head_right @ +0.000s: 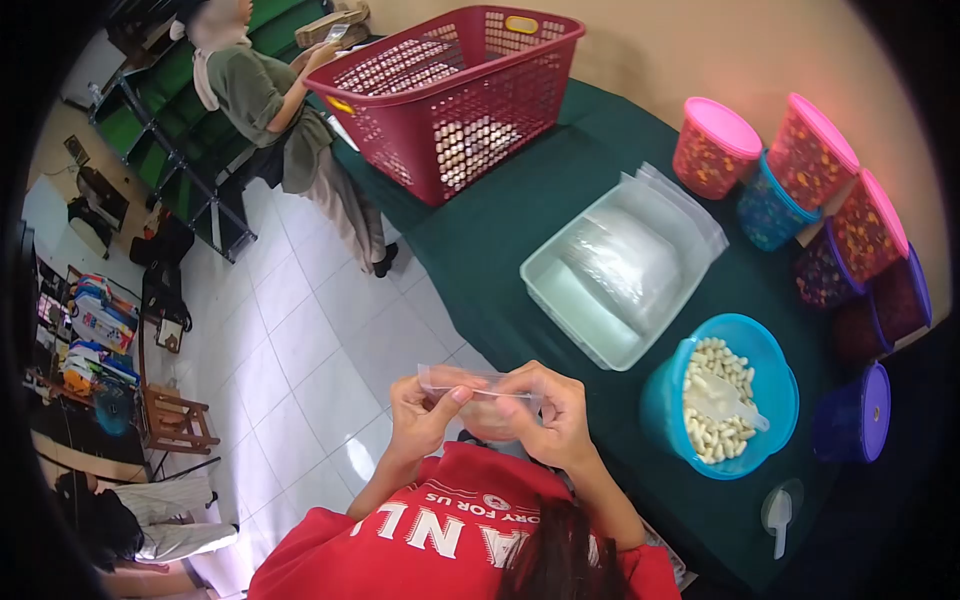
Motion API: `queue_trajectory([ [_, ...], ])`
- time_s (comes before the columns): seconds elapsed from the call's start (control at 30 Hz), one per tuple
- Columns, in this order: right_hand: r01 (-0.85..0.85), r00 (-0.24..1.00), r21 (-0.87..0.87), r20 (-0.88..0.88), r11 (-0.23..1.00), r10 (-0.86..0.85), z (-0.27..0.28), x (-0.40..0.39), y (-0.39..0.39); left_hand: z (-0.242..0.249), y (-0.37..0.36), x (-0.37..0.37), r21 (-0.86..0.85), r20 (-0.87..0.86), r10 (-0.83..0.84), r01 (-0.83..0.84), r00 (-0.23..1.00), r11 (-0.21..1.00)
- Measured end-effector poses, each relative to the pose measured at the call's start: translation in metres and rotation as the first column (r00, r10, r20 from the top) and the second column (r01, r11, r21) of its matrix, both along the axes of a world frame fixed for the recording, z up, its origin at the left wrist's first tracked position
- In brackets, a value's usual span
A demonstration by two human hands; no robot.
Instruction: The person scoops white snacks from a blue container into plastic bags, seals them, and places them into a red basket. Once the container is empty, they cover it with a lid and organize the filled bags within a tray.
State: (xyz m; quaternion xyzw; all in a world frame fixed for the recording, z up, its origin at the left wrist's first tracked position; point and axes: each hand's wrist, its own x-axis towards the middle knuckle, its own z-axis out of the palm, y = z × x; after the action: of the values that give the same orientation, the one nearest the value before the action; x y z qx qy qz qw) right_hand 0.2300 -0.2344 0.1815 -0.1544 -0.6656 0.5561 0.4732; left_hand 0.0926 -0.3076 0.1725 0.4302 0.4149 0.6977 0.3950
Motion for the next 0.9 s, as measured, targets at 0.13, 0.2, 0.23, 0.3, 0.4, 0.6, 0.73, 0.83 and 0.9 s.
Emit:
queue_trajectory([
  [0.13, -0.086, 0.995, -0.041, 0.040, 0.995, 0.088, -0.003, -0.051, -0.009, 0.001, -0.020, -0.050, -0.059, 0.045, -0.010, 0.013, 0.999, 0.998],
  [0.2, -0.096, 0.992, 0.012, 0.088, 0.995, 0.095, -0.005, -0.074, -0.010, -0.002, -0.028, -0.072, -0.058, 0.151, 0.001, 0.008, 0.989, 0.998],
  [0.23, -0.105, 0.991, 0.014, 0.087, 0.994, 0.104, -0.005, -0.085, -0.011, -0.001, -0.033, -0.082, -0.056, 0.149, 0.010, -0.002, 0.989, 0.998],
  [0.3, -0.174, 0.983, 0.120, 0.070, 0.977, 0.167, -0.006, -0.110, -0.015, 0.001, -0.045, -0.102, -0.064, 0.189, 0.013, -0.001, 0.982, 0.998],
  [0.4, -0.271, 0.953, 0.108, 0.169, 0.957, 0.251, 0.005, -0.138, -0.022, -0.011, -0.063, -0.135, -0.062, 0.029, 0.094, -0.092, 0.995, 0.994],
  [0.6, -0.387, 0.890, 0.018, 0.270, 0.922, 0.368, 0.007, -0.191, -0.027, -0.008, -0.077, -0.160, -0.146, 0.042, 0.326, -0.317, 0.945, 0.937],
  [0.73, -0.400, 0.884, 0.026, 0.278, 0.916, 0.377, 0.008, -0.221, -0.017, -0.013, -0.075, -0.186, -0.104, 0.027, 0.294, -0.290, 0.955, 0.951],
  [0.83, -0.399, 0.895, 0.079, 0.248, 0.913, 0.370, 0.018, -0.238, -0.008, -0.009, -0.063, -0.201, -0.052, 0.086, 0.259, -0.256, 0.962, 0.965],
  [0.9, -0.401, 0.902, 0.131, 0.228, 0.907, 0.366, 0.024, -0.249, 0.003, -0.004, -0.056, -0.216, 0.034, -0.074, 0.270, -0.268, 0.960, 0.963],
])
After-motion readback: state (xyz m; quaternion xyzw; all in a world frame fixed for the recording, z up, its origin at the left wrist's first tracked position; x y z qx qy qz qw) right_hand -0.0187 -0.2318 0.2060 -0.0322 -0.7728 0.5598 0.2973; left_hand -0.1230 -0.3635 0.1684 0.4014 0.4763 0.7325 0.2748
